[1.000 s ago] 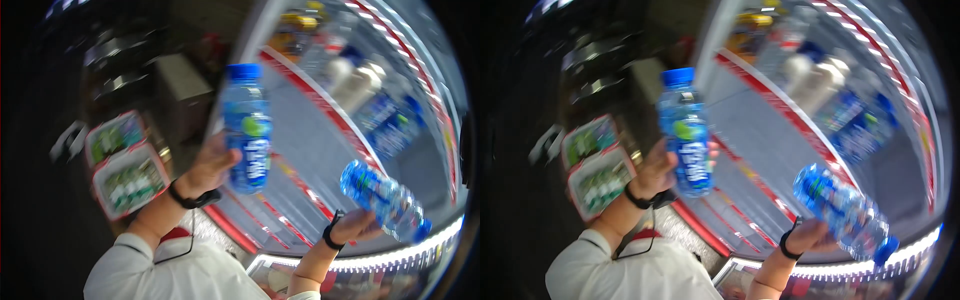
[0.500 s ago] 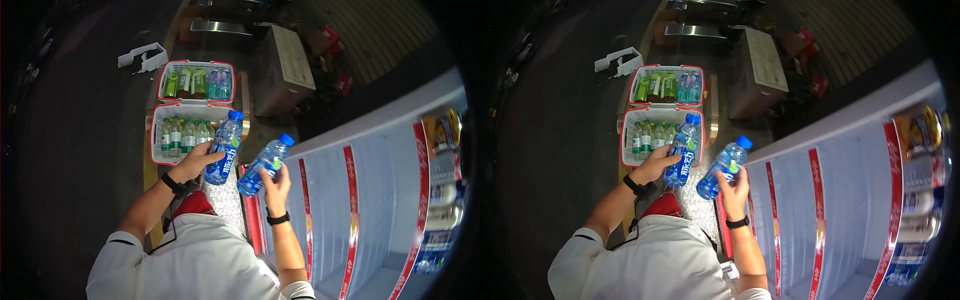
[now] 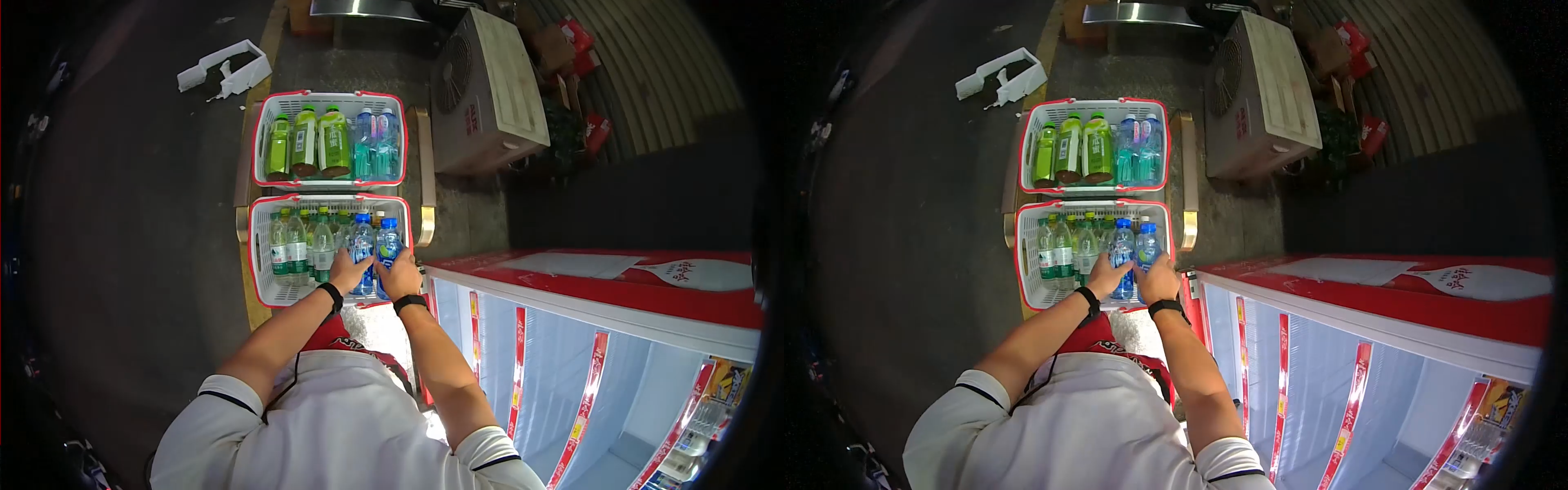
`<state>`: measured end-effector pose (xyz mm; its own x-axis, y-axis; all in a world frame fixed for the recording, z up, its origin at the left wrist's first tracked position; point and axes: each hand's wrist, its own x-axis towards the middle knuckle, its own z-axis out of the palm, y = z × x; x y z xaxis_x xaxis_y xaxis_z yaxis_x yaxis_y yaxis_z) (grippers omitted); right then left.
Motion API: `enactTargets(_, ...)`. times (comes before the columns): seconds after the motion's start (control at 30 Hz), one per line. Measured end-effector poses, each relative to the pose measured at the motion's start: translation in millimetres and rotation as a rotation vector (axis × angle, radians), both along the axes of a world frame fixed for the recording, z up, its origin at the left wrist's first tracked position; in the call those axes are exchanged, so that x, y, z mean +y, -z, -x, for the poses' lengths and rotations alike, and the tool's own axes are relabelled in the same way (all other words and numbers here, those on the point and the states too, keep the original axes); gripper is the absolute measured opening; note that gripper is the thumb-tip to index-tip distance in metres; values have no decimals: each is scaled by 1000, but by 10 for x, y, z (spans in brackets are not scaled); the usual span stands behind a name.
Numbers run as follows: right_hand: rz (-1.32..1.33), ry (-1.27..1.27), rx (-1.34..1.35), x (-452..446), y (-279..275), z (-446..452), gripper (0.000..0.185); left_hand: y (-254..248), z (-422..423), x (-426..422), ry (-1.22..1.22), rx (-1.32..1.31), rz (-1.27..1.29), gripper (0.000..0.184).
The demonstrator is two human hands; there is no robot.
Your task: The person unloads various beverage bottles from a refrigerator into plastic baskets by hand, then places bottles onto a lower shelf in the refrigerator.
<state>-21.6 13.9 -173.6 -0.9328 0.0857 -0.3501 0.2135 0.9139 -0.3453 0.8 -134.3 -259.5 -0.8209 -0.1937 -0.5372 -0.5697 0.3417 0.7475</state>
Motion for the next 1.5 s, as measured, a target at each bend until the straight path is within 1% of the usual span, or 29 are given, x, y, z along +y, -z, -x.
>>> enactTargets(0.07, -16, -2, 4, 11, 116, 26, 71, 242, 15, 86, -1, -17, 28, 78)
enactTargets(0.13, -57, 13, 47, 19, 198, 26, 70, 295, -25, 135, -17, -36, 55, 75)
enactTargets(0.2, -65, 24, 5, 50, 259, 27, 70, 268, -108, 155, 133, 192, 181, 66)
enactTargets(0.23, -65, 40, -23, 57, 284, 36, 70, 221, -112, 149, 204, 89, 125, 64)
enactTargets(0.27, -65, 41, -27, 49, 303, 41, 70, 174, -100, 101, 206, 85, 125, 64)
enactTargets(0.3, -79, 31, -45, 37, 316, 41, 71, 162, -102, 36, 319, -11, 60, 63)
enactTargets(0.33, -93, 19, -62, 17, 324, 47, 71, 242, -135, -31, 428, -106, -6, 62)
enactTargets(0.37, -90, 17, -63, -5, 350, 61, 71, 412, -163, -83, 462, -85, -6, 60)
enactTargets(0.4, -92, 24, -95, -26, 374, 70, 72, 456, -178, -158, 463, -90, -2, 60)
enactTargets(0.47, -88, 35, -131, -69, 415, 89, 73, 526, -199, -256, 409, -166, -133, 56)
enactTargets(0.6, -113, 98, -179, -151, 552, 82, 75, 344, -231, -358, 265, -159, -199, 49)
enactTargets(0.7, -77, 85, 50, -180, 459, -3, 77, 306, -274, -416, 261, -184, -135, 51)
enactTargets(0.73, -79, 88, 53, -190, 378, -8, 77, 341, -306, -439, 282, -139, -112, 52)
enactTargets(0.8, 21, 17, 156, -182, 248, -17, 74, 345, -338, -451, 315, -90, -93, 52)
enactTargets(0.87, 81, 31, 187, -117, 253, -99, 64, 270, -349, -426, 324, -159, -208, 52)
enactTargets(0.93, 123, 11, 64, -47, 61, -219, 53, 172, -315, -303, 358, -119, -169, 46)
enactTargets(0.97, 119, 7, 147, 16, 12, -314, 44, 120, -272, -236, 439, -159, -227, 48)
enactTargets(1.0, 160, 48, 182, 95, -39, -416, 44, -29, -220, -153, 522, -199, -284, 50)
enactTargets(1.03, 193, 83, 236, 176, -95, -528, 40, -201, -180, -34, 557, -177, -303, 44)
enactTargets(1.1, 249, 153, 332, 358, -213, -756, 34, -166, -173, 203, 638, -99, -297, 40)
enactTargets(1.17, 275, 234, 355, 589, -417, -996, 30, -588, -72, 482, 818, 11, -226, 30)
enactTargets(1.2, 302, 288, 388, 737, -517, -1127, 28, -290, -108, 637, 832, 78, -444, 30)
enactTargets(1.23, 234, 312, 395, 923, -532, -1266, 28, -207, -154, 793, 848, 178, -408, 32)
enactTargets(1.27, 251, 356, 487, 1088, -609, -1426, 28, -667, -163, 935, 828, 104, -495, 34)
enactTargets(1.3, 189, 361, 602, 1211, -840, -1532, 30, -824, -187, 1093, 849, 97, -668, 36)
enactTargets(1.33, 222, 431, 669, 1368, -1052, -1644, 34, -1169, -226, 1258, 804, 42, -818, 37)
enactTargets(1.4, 225, 505, 828, 1716, -1616, -1894, 39, -1648, -290, 1631, 1026, 174, -742, 35)
enactTargets(1.47, 148, 513, 992, 2052, -2239, -2187, 42, -2602, -403, 1958, 1283, 439, -672, 38)
enactTargets(1.5, 27, 476, 1115, 2199, -2566, -2354, 44, -3023, -508, 2108, 1353, 604, -703, 39)
